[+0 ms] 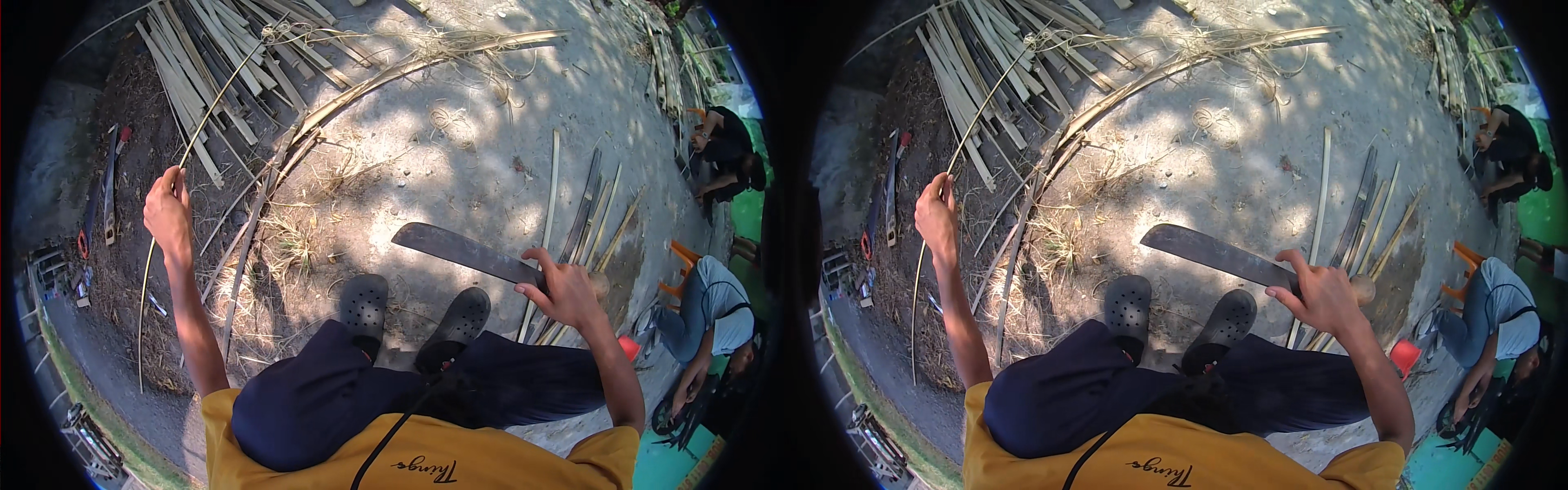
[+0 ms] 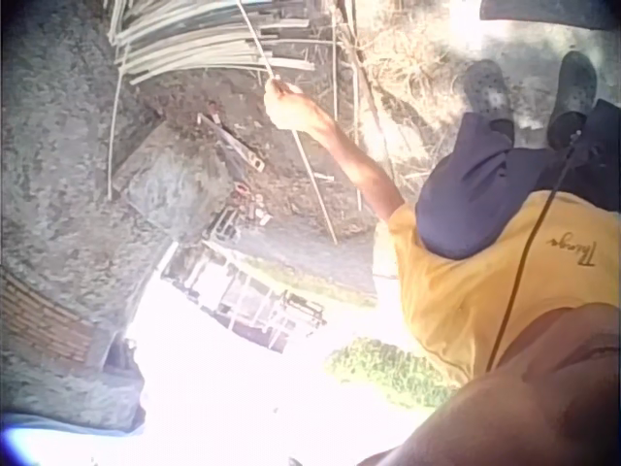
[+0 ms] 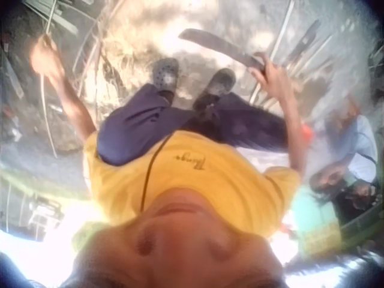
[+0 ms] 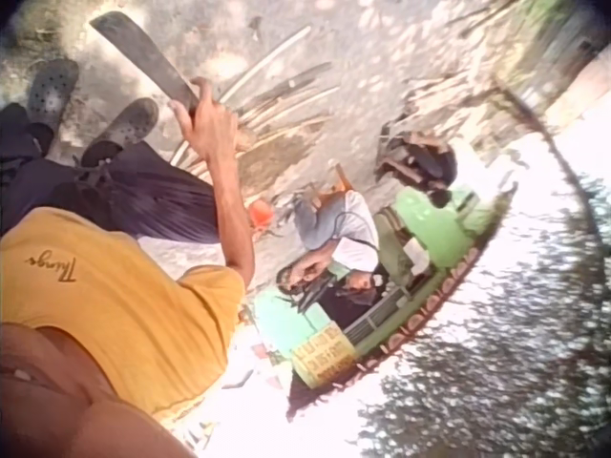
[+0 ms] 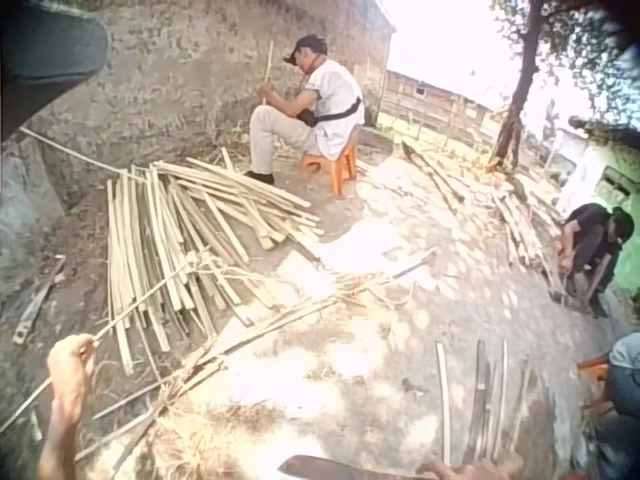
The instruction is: The person shaves a thin bamboo strip using a machete. They hold the bamboo strip in one hand and run the machete along its length multiple times to remove excess material and smooth it.
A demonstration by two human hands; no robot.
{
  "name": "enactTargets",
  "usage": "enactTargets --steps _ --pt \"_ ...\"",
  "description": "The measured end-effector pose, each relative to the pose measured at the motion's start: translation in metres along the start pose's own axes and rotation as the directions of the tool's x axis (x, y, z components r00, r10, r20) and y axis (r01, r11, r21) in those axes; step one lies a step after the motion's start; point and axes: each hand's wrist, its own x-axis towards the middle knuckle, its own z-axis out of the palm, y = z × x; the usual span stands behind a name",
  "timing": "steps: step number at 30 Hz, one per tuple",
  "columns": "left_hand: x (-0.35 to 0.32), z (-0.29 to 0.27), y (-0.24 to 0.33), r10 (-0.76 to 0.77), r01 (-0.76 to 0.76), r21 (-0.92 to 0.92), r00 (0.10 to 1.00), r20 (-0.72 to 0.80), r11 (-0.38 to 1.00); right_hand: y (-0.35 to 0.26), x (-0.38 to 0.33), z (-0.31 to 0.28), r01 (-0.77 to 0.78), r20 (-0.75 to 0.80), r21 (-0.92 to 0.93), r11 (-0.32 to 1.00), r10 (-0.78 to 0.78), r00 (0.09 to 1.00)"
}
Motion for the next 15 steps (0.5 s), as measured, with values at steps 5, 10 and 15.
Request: enactTargets --steps 5,10,15 --pt "0.016 -0.025 0.005 -0.105 0.103 -0.033 0.994 -0.044 0.994 0.002 -0.007 0.0 -0.011 -0.005 -0.066 0.998 0.01 1.0" --pt "0.001 0.006 0.003 -0.04 0.039 -0.22 0.999 0.001 0.975 -0.006 -0.01 -0.007 -0.018 0.011 -0.105 0.994 0.019 1.0" --pt "-0.026 0.019 0.035 0.142 0.337 -0.868 0.901 0.409 0.365 0.002 -0.013 -0.001 -0.048 -0.027 -0.024 0.999 0.047 0.999"
